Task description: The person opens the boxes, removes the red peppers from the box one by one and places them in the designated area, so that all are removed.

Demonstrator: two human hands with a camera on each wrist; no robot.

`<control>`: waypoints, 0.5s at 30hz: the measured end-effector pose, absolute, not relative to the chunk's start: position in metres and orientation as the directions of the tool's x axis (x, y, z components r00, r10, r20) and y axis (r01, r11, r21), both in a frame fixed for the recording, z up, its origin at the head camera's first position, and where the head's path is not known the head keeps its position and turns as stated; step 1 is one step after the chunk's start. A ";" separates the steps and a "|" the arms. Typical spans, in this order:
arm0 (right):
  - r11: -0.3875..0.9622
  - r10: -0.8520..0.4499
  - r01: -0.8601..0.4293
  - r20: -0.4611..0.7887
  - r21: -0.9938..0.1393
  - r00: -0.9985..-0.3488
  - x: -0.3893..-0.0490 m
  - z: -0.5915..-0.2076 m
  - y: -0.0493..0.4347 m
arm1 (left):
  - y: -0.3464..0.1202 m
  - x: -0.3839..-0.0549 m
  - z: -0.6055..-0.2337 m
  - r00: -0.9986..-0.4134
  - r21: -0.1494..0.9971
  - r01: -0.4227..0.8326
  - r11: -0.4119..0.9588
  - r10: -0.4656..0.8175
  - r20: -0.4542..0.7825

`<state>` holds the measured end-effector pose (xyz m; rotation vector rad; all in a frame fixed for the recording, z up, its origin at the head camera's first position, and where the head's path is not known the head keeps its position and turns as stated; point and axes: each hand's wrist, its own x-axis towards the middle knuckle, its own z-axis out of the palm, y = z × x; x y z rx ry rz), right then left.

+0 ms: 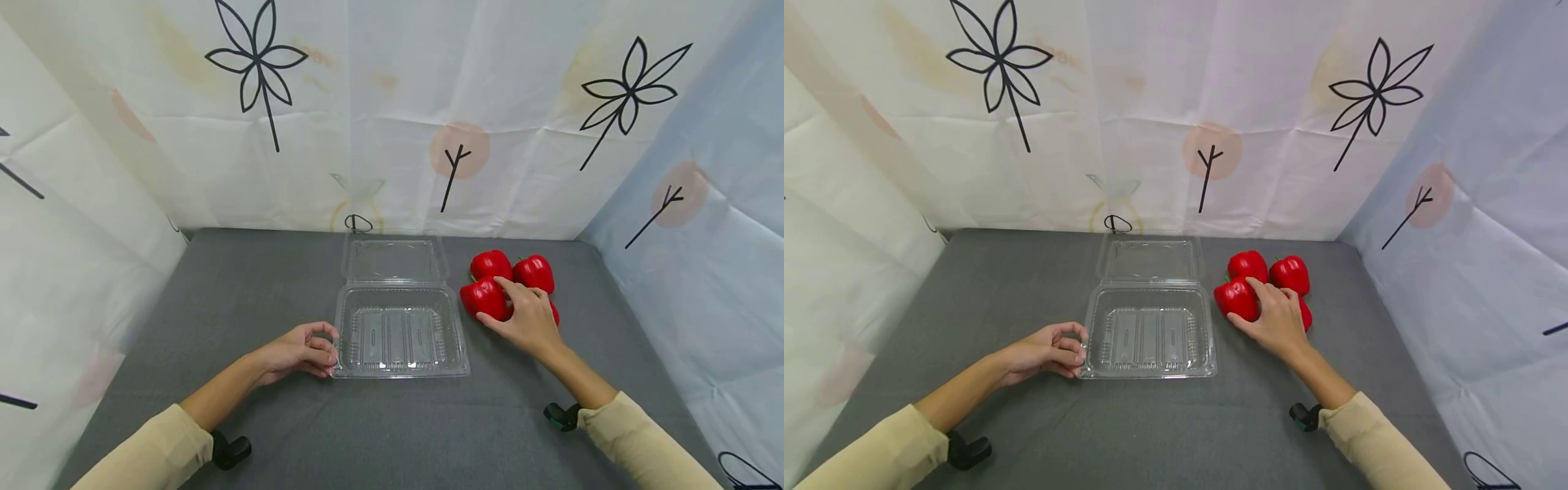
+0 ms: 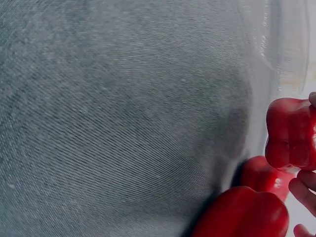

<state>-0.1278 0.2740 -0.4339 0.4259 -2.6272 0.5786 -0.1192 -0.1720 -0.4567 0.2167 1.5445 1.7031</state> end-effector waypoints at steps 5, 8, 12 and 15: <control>0.872 -0.215 -0.383 0.465 -0.304 -0.859 -0.129 -0.440 0.272 | -0.171 -0.119 -0.455 -0.661 0.895 -0.440 0.079 0.646 -0.382; 0.877 -0.215 -0.376 0.456 -0.299 -0.864 -0.129 -0.444 0.271 | -0.171 -0.119 -0.455 -0.661 0.893 -0.442 0.080 0.643 -0.385; 0.884 -0.212 -0.364 0.440 -0.295 -0.872 -0.130 -0.447 0.270 | -0.172 -0.119 -0.455 -0.660 0.892 -0.445 0.081 0.644 -0.388; 0.891 -0.214 -0.359 0.439 -0.280 -0.873 -0.130 -0.450 0.269 | -0.172 -0.119 -0.454 -0.658 0.891 -0.446 0.082 0.645 -0.389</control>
